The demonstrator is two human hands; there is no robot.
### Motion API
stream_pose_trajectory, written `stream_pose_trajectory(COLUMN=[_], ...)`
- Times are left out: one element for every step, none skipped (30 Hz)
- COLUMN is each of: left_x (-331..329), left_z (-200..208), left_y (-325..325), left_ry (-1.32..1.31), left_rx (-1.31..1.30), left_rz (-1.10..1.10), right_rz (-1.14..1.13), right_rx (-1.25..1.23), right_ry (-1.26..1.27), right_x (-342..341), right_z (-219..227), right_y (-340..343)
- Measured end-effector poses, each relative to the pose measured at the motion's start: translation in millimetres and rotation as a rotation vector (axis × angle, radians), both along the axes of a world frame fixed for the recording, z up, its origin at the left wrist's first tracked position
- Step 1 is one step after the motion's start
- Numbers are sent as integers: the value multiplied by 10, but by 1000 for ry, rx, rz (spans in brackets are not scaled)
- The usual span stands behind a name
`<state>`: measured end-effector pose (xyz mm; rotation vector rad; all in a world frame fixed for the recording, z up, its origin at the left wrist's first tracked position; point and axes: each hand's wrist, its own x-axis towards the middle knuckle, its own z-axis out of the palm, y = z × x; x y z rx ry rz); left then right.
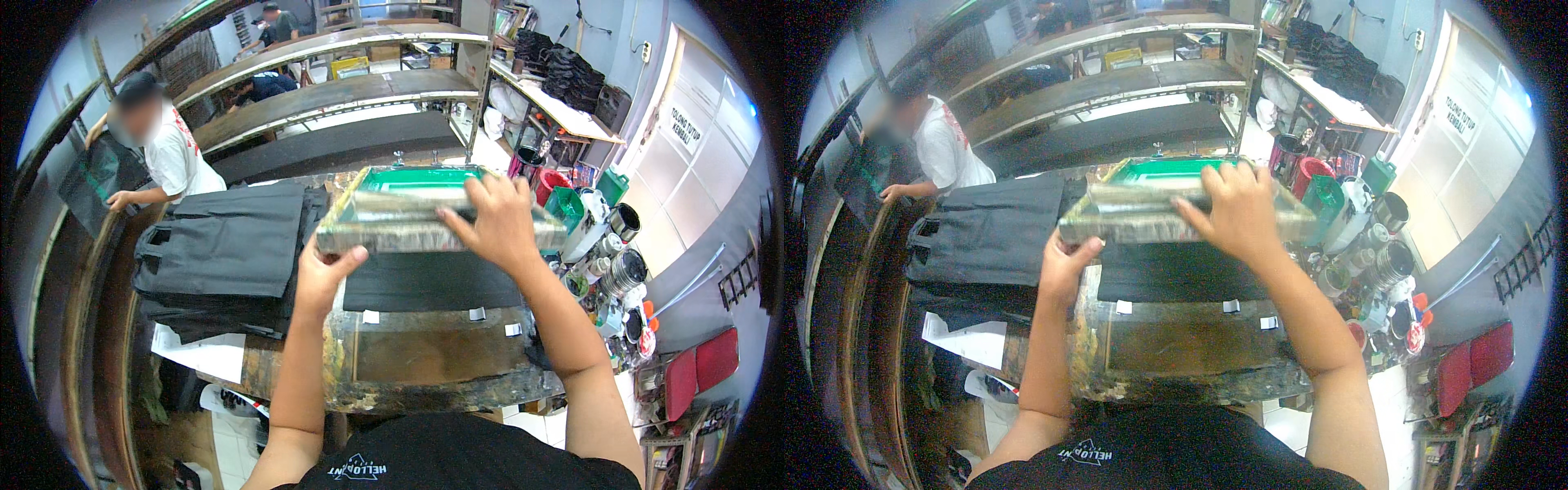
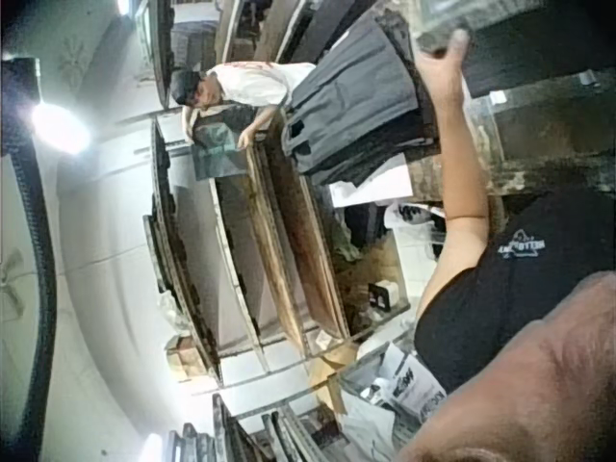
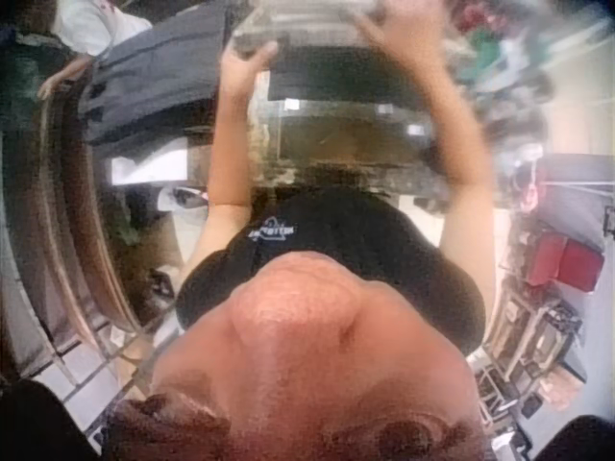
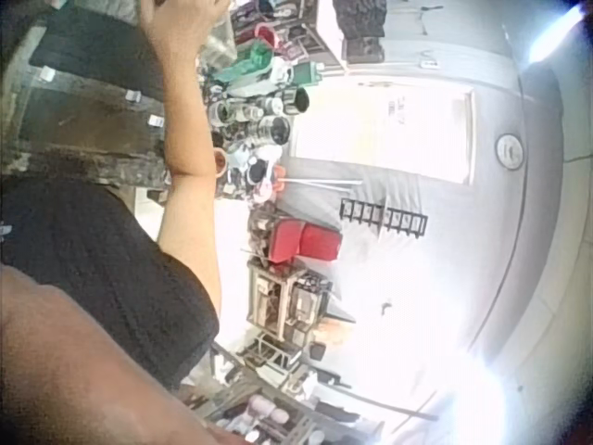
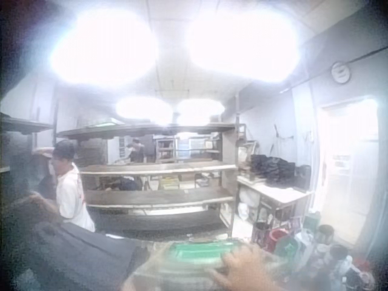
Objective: The person prepares green ink in a container and then applies it to several black tote bags using a screen printing frame and a squeegee.
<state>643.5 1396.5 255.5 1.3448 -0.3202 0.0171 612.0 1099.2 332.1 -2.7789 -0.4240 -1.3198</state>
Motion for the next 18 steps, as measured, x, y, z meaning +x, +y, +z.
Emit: stream_pose_trajectory(left_x=[-89, -147, -188, -254, -316, -372, -363, -403, -478, -511, -550, -557, -585, -608, -627, -615, -602, -597], left_z=[-59, -196, -389, -557, -711, -869, -1216, -1373, -1489, -1575, -1652, -1784, -1907, -1943, -1978, -2011, -2012, -2015], left_y=[-39, -24, -7, 26, 36, 43, 107, 81, 53, 60, 99, 133, 183, 186, 189, 186, 197, 206], left_ry=[-2, -14, -22, -28, -33, -55, -75, -70, -56, -78, -98, -149, -158, -168, -178, -186, -193, -200], left_rx=[49, 112, 171, 216, 257, 299, 328, 311, 298, 409, 525, 622, 666, 706, 745, 760, 767, 774], left_rz=[58, 111, 161, 193, 214, 270, 312, 312, 307, 340, 372, 416, 439, 464, 489, 499, 490, 481], right_rz=[0, 15, 28, 42, 45, 42, 50, 41, 30, 38, 27, 24, 21, 20, 17, 15, 15, 3], right_rx=[-28, -28, -32, -47, -65, -78, -93, -106, -114, -77, -72, -72, -72, -49, -42, -35, -24, -41], right_ry=[83, 169, 258, 323, 391, 489, 490, 499, 519, 514, 527, 524, 522, 493, 489, 486, 477, 500], right_x=[-91, -153, -192, -185, -188, -191, -158, -127, -129, -100, -135, -111, -104, -108, -101, -85, -70, -69], right_z=[-81, -153, -228, -356, -462, -545, -650, -801, -971, -1107, -1177, -1215, -1253, -1265, -1252, -1215, -1158, -1107], right_y=[-7, -7, -16, -41, -76, -87, -94, -144, -188, -222, -213, -190, -171, -161, -171, -192, -203, -217])
